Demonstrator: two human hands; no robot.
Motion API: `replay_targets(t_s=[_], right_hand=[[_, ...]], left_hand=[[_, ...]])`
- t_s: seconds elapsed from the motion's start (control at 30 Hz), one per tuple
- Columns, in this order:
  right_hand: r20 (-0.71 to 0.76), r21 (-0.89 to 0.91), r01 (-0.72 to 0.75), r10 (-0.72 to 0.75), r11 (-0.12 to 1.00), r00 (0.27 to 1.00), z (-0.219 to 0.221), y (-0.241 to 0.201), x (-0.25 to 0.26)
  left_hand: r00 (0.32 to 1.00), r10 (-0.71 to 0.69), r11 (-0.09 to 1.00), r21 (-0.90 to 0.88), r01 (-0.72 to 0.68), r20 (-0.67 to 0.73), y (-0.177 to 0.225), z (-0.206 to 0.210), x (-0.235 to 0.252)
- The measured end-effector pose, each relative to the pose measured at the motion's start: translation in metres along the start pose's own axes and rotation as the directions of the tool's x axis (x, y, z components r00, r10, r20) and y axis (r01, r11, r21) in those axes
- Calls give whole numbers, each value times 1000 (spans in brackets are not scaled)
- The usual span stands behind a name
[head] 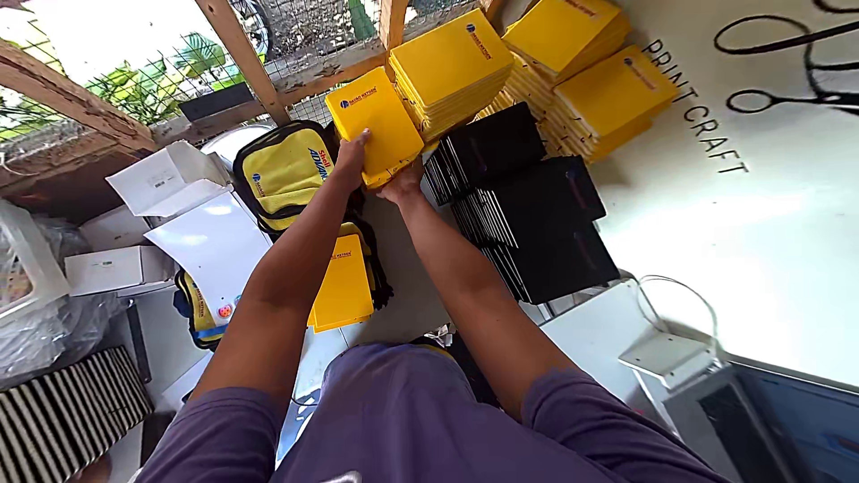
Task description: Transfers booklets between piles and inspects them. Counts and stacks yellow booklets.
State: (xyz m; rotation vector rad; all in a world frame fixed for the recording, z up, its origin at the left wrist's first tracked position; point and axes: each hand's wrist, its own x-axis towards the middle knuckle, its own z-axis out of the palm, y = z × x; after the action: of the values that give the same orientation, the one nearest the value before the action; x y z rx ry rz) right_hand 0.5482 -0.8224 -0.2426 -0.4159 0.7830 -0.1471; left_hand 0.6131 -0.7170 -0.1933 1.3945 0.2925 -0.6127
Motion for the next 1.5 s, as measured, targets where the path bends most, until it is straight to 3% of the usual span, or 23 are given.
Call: replay_targets(t_s=[0.1,0.17,0.27,0.37,0.47,0.63,0.7,0.77,0.87,1.0,1.1,1.23,1.4,1.5], right_hand=[[-96,-315,-77,49,946,994,-37,2,-36],[-51,-550,-77,58,832,997,-75,14,-69],[-34,-764,-70,69,641,997,-129,54,-117],[-10,-800,-102,158,591,987,-155,92,-161],[27,-891,-37,133,453,991,-155,115,-188],[-28,-983,-58,175,172,984,-131,133,-209],[-48,-981,-81,183,176,982,-130,135,-211],[-85,-957,-139,213,253,973,-129,128,-208],[-98,-937,-178,263,301,960,-133,113,-201],[-73,-933,-206,406,295,911,-133,101,-191],[-81,-955,-173,348,243,934,-122,109,-199],[-90,-944,-201,380,263,921,-118,116,-209],[18,-979,9,41,206,999,-108,144,-240],[-9,-955,-64,187,289,982,-104,147,-244]], left_hand=[[993,37,993,104,-48,110,-2,-31,-28],[967,187,960,176,-218,176,-11,-66,-63],[942,328,864,379,-332,78,-48,-123,-140],[958,271,808,564,-171,-97,-125,-176,-197],[986,64,793,608,43,-154,-186,-202,-223],[982,-68,853,499,149,-178,-200,-188,-244],[979,-136,909,373,184,-150,-190,-186,-242],[975,-194,964,161,210,-112,-174,-180,-246],[970,-238,971,-34,237,-56,-168,-166,-260],[975,-207,978,25,209,-84,-186,-168,-263],[972,-202,979,-19,201,-121,-185,-180,-258],[978,-195,979,-72,190,-75,-188,-206,-252],[989,-143,989,-45,141,-35,-200,-218,-258],[996,-94,993,-70,94,5,-208,-219,-266]])
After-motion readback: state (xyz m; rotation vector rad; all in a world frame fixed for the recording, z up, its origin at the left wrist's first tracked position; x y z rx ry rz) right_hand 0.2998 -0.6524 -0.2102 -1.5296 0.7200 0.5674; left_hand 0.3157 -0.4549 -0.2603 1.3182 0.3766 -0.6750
